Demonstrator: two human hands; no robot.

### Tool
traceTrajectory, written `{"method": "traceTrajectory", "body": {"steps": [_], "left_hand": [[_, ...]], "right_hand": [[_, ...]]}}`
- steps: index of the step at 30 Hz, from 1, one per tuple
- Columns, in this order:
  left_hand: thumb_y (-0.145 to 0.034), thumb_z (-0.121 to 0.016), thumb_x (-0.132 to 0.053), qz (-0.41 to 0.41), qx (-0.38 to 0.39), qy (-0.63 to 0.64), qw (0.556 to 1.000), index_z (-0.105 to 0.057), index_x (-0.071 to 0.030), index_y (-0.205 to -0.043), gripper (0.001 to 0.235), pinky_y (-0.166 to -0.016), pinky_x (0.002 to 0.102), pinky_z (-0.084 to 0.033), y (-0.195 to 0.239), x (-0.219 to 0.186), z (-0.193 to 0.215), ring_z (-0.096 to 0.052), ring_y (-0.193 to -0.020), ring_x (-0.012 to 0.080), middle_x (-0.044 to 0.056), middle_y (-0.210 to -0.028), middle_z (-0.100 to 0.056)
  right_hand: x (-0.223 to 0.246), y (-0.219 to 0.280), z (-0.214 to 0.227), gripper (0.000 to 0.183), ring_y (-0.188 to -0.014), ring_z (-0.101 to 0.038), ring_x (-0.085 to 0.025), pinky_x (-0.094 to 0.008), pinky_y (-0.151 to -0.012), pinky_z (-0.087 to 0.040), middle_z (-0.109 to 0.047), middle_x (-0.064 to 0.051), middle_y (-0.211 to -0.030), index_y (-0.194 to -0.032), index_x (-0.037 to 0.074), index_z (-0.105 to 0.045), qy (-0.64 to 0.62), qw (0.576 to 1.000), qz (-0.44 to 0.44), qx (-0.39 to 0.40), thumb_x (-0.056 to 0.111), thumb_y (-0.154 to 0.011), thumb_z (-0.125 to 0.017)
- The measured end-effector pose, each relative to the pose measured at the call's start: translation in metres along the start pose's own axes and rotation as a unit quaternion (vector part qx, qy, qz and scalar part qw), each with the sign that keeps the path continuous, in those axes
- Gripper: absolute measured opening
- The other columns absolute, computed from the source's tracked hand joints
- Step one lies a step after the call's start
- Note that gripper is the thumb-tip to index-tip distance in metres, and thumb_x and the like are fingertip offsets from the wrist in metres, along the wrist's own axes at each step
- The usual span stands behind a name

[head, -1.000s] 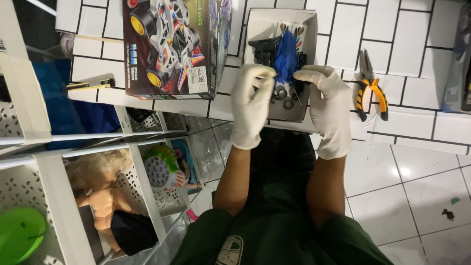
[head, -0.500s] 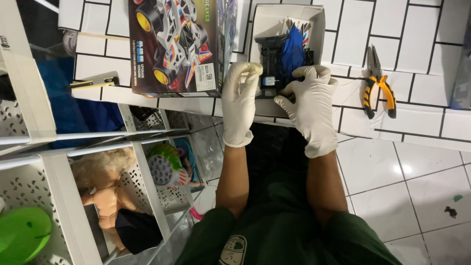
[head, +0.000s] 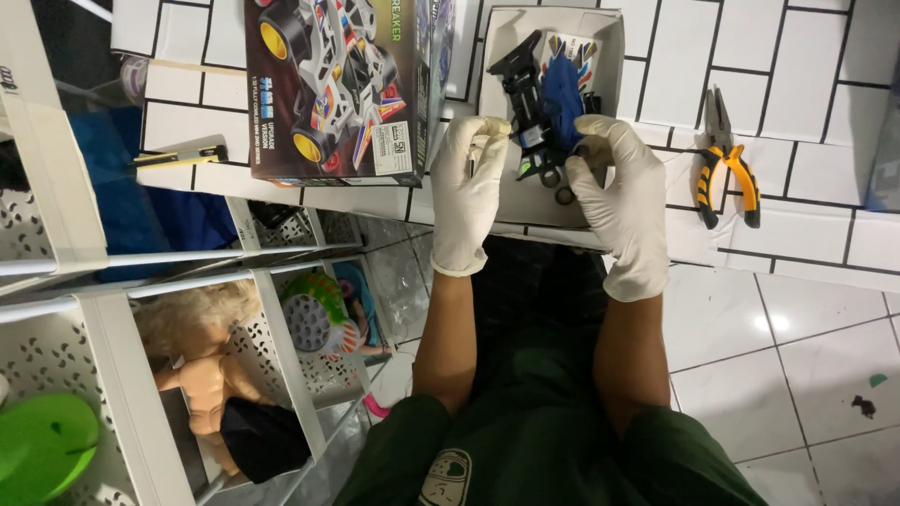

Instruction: Assembling a mini 4WD toy car from a kit, including installing gears and motor into the chassis.

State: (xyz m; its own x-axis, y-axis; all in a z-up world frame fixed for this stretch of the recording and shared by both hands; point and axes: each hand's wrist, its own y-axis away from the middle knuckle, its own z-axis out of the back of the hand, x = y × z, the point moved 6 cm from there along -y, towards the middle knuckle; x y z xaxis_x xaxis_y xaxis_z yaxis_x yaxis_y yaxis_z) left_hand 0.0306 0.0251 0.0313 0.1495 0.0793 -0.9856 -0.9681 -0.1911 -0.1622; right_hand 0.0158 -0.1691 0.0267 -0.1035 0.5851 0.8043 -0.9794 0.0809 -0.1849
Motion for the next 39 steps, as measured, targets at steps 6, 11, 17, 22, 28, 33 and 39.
{"method": "traceTrajectory", "body": {"steps": [6, 11, 17, 22, 28, 33, 39], "left_hand": [[-0.098, -0.063, -0.008, 0.007, 0.008, -0.030, 1.000, -0.063, -0.012, -0.102, 0.005, -0.090, 0.036, -0.050, -0.001, -0.001, -0.005, -0.064, -0.098, 0.0223, 0.008, -0.101, -0.069], [-0.099, -0.061, -0.009, 0.015, 0.009, -0.035, 0.999, -0.062, -0.013, -0.101, 0.005, -0.089, 0.037, -0.051, 0.000, 0.000, -0.010, -0.064, -0.097, 0.0215, 0.006, -0.101, -0.069], [-0.098, -0.062, -0.006, 0.002, 0.003, -0.032, 0.999, -0.064, -0.013, -0.101, 0.008, -0.087, 0.036, -0.050, -0.002, 0.000, -0.008, -0.061, -0.092, 0.0202, 0.006, -0.095, -0.065], [-0.097, -0.062, -0.005, 0.009, -0.014, -0.019, 1.000, -0.064, -0.013, -0.101, 0.010, -0.086, 0.034, -0.049, -0.002, 0.000, -0.004, -0.057, -0.092, 0.0149, 0.003, -0.091, -0.060], [-0.098, -0.058, -0.008, 0.111, 0.025, 0.121, 0.986, -0.054, -0.010, -0.101, 0.006, -0.071, 0.029, -0.054, 0.009, 0.010, -0.021, -0.065, -0.089, 0.0202, 0.008, -0.096, -0.060], [-0.100, -0.063, -0.012, 0.104, 0.086, 0.164, 0.977, -0.056, -0.007, -0.126, 0.028, -0.074, 0.031, -0.057, 0.014, 0.097, -0.027, -0.068, -0.095, 0.0229, 0.014, -0.112, -0.066], [-0.102, -0.065, -0.016, -0.015, 0.127, 0.185, 0.974, -0.055, -0.004, -0.141, 0.043, -0.072, 0.034, -0.059, 0.016, 0.122, -0.034, -0.069, -0.096, 0.0247, 0.017, -0.123, -0.068]], "right_hand": [[0.019, -0.004, 0.005, 0.040, -0.133, -0.045, -0.046, -0.047, -0.108, -0.045, -0.055, -0.023, -0.133, -0.122, 0.002, -0.072, 0.066, 0.996, 0.064, 0.012, -0.007, -0.083, -0.077], [0.010, -0.005, -0.005, 0.030, -0.140, -0.032, -0.042, -0.046, -0.118, -0.038, -0.049, -0.018, -0.138, -0.111, 0.004, -0.075, 0.131, 0.990, 0.043, 0.019, 0.006, -0.083, -0.086], [-0.020, -0.011, -0.020, 0.018, -0.141, -0.035, -0.039, -0.043, -0.118, -0.040, -0.050, -0.012, -0.134, -0.091, 0.009, -0.076, 0.110, 0.994, -0.001, 0.007, 0.009, -0.079, -0.089], [-0.002, -0.009, 0.009, 0.017, -0.110, -0.067, -0.032, -0.042, -0.100, -0.049, -0.074, -0.013, -0.108, -0.092, 0.010, -0.068, -0.082, 0.989, 0.077, -0.096, -0.004, -0.096, -0.075], [-0.042, -0.004, 0.011, 0.022, -0.088, -0.069, -0.019, -0.034, -0.081, -0.063, -0.069, -0.017, -0.099, -0.098, 0.008, -0.054, -0.411, 0.894, -0.007, -0.177, 0.017, -0.103, -0.073], [-0.045, -0.002, 0.001, 0.017, -0.084, -0.067, -0.021, -0.038, -0.077, -0.063, -0.067, -0.017, -0.093, -0.094, 0.004, -0.058, -0.418, 0.902, -0.008, -0.112, 0.011, -0.104, -0.070], [0.017, 0.000, 0.011, 0.012, -0.080, -0.068, -0.019, -0.032, -0.073, -0.060, -0.070, -0.015, -0.096, -0.096, 0.001, -0.062, -0.341, 0.936, -0.037, -0.079, 0.005, -0.101, -0.072]]}}
